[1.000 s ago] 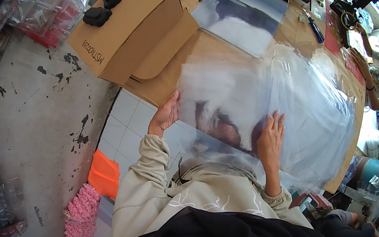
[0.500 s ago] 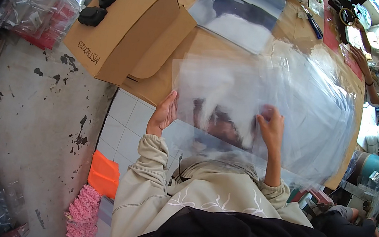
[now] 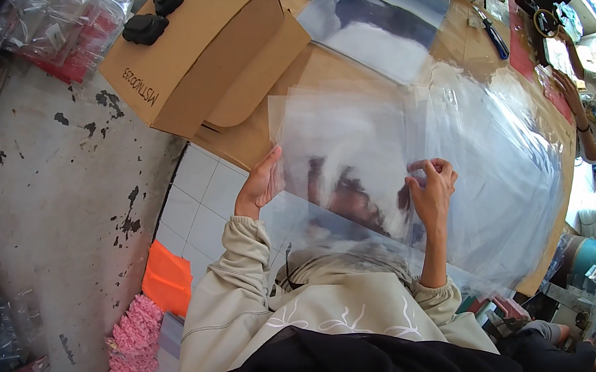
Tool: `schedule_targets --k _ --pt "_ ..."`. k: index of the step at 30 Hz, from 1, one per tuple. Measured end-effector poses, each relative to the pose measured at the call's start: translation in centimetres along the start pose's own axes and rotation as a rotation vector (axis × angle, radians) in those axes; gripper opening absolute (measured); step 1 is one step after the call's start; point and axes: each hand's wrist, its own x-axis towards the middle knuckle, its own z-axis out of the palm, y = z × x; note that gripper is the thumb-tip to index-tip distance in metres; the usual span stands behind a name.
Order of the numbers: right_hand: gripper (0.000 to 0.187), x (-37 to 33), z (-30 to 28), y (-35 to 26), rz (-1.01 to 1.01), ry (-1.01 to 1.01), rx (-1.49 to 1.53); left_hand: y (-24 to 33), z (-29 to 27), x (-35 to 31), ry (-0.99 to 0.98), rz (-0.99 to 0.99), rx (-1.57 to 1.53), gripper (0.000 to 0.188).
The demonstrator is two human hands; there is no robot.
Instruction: The person picks up a stack of clear plastic sleeves from the workbench, then separates, flips through, and aligns them by hand on the table.
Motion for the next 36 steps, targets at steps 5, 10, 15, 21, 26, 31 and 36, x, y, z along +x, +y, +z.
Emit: schedule_targets --k 5,10,15,21,26,31,36 --pt "0.034 -1.3 1.6 -1.4 -0.039 0.339 -0.274 0.5 1.5 -0.5 0.005 0.015 0.007 0.045" --pt "0.033 -0.7 0.9 -0.7 -0.013 0.243 -0.168 0.1 -0.2 -0.3 0.056 -0.047 -0.049 0.045" --pt "0.032 -0.8 0.9 -0.5 0.033 0.195 -0.099 1.1 2.3 -1.1 0.107 -0.014 0.052 0.043" --pt "0.031 -5.1 -1.1 -3.6 -0.138 0.067 0.055 1.1 2.7 -1.1 0.058 0.047 0.075 0.046" --pt "0.039 -7.1 -5.0 -4.2 -0.257 -0.216 0.244 0.7 1.8 -1.0 0.026 0.068 0.065 0.051" --pt "0.049 -2.1 -7.9 -3.7 -0.274 -0.162 0.564 1.6 3.0 -1.8 0.016 0.002 0.058 0.051" --pt "0.064 4.1 -0.7 2.2 -0.392 0.5 -0.446 0.8 2.0 -0.5 0.134 -0.049 0.06 0.044"
